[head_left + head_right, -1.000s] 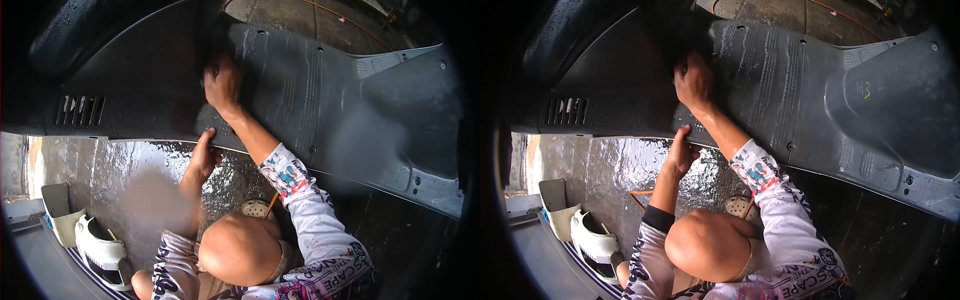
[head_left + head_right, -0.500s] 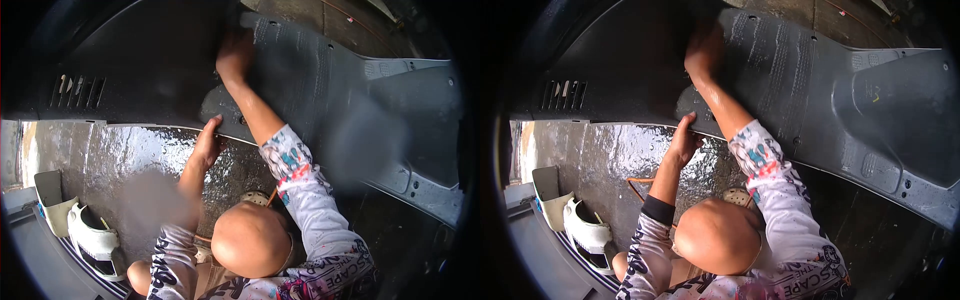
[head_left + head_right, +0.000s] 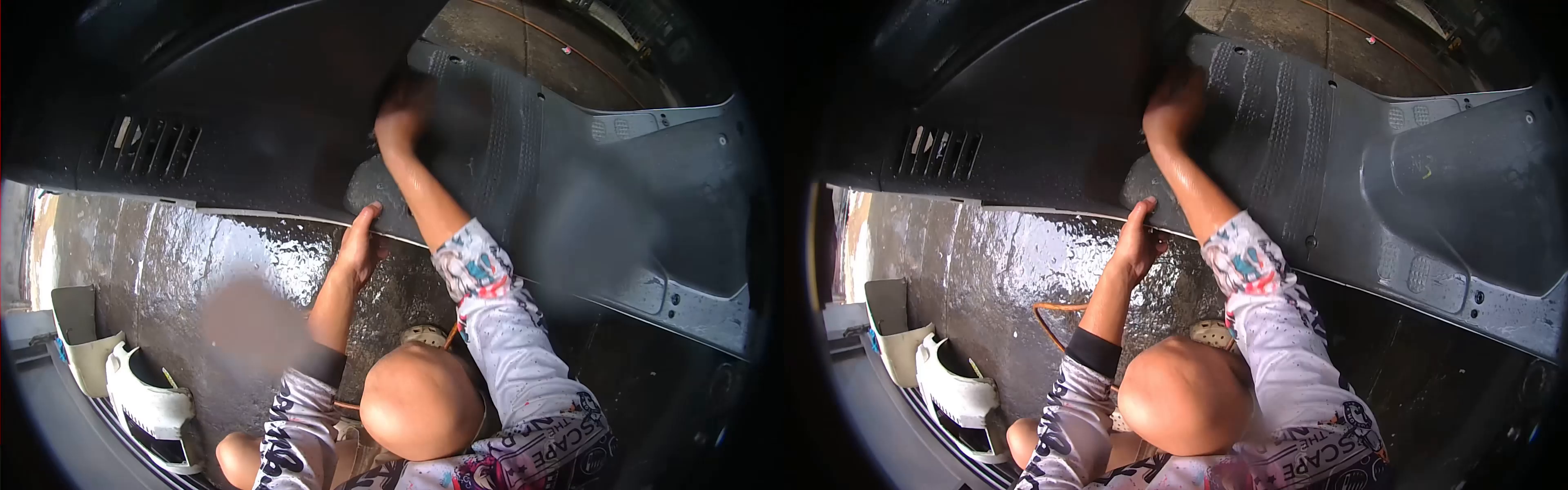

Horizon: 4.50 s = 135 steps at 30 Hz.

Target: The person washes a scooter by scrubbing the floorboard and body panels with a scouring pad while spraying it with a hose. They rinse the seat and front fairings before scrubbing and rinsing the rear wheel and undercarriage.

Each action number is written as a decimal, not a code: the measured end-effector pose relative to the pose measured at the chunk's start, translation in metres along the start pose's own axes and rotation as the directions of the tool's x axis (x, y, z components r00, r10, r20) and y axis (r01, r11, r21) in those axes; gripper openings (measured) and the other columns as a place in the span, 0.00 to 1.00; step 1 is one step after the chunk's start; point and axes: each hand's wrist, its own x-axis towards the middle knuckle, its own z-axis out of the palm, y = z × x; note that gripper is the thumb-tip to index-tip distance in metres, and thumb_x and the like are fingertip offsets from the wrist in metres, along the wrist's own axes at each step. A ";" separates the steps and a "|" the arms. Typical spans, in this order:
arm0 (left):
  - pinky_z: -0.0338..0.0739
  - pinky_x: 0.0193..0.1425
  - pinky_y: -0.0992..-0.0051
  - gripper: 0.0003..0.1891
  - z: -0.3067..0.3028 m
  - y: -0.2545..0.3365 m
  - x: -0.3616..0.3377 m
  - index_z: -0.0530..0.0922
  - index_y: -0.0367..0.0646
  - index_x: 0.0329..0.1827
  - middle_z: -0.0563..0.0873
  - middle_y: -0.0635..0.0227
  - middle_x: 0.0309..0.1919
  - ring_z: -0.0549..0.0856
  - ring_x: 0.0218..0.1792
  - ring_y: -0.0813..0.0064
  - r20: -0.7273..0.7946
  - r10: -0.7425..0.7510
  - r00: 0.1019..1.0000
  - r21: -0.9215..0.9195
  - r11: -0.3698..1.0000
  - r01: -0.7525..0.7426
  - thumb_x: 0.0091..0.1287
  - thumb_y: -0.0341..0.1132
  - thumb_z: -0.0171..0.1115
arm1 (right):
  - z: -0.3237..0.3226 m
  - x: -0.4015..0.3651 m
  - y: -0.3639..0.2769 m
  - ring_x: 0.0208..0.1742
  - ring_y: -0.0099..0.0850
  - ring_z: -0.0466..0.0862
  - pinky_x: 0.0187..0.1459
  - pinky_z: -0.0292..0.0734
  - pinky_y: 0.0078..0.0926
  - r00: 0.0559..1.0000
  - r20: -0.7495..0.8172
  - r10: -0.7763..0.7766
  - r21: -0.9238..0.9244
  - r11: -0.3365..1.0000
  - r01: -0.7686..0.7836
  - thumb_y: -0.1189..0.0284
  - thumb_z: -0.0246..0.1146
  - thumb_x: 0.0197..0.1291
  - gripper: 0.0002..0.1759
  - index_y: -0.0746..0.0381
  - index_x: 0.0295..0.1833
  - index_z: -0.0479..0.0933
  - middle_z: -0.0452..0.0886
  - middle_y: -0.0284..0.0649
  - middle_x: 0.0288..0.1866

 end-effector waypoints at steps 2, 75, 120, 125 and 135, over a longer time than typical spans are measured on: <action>0.62 0.32 0.76 0.19 0.008 0.004 -0.004 0.73 0.51 0.45 0.76 0.72 0.32 0.71 0.29 0.77 -0.021 0.010 1.000 -0.029 1.000 -0.011 0.61 0.55 0.59 | -0.002 -0.008 -0.001 0.48 0.56 0.81 0.47 0.74 0.51 0.987 -0.010 -0.161 0.079 0.984 0.161 0.60 0.53 0.67 0.21 0.68 0.53 0.69 0.81 0.58 0.44; 0.64 0.26 0.80 0.20 -0.005 -0.002 0.005 0.77 0.45 0.39 0.76 0.73 0.26 0.72 0.24 0.81 -0.023 0.043 0.999 0.040 0.998 -0.042 0.59 0.53 0.62 | -0.026 0.002 0.002 0.31 0.57 0.82 0.37 0.77 0.53 0.840 0.432 -0.328 -0.204 0.872 0.445 0.66 0.53 0.57 0.15 0.68 0.33 0.76 0.80 0.60 0.29; 0.58 0.29 0.79 0.19 0.000 -0.002 0.006 0.72 0.50 0.44 0.77 0.74 0.33 0.70 0.28 0.81 0.008 0.039 0.999 0.055 0.998 -0.039 0.61 0.54 0.55 | -0.026 -0.006 0.004 0.36 0.54 0.81 0.38 0.75 0.44 0.978 0.190 -0.087 0.051 0.996 0.078 0.77 0.60 0.51 0.07 0.68 0.36 0.75 0.78 0.55 0.30; 0.57 0.31 0.78 0.21 -0.005 -0.004 0.009 0.72 0.50 0.49 0.79 0.72 0.37 0.72 0.30 0.79 0.023 0.037 0.999 0.044 0.998 -0.038 0.61 0.55 0.55 | -0.027 0.011 0.008 0.42 0.38 0.84 0.43 0.76 0.35 0.944 0.327 -0.050 -0.001 0.999 0.053 0.76 0.60 0.56 0.09 0.68 0.43 0.76 0.82 0.47 0.36; 0.63 0.28 0.77 0.21 -0.003 -0.002 0.006 0.76 0.45 0.43 0.77 0.70 0.30 0.72 0.27 0.78 -0.012 0.036 0.999 -0.003 0.999 -0.036 0.59 0.53 0.63 | -0.030 0.004 0.010 0.28 0.32 0.74 0.32 0.71 0.31 0.937 0.237 -0.259 0.211 0.955 0.210 0.77 0.60 0.54 0.07 0.66 0.35 0.69 0.73 0.42 0.25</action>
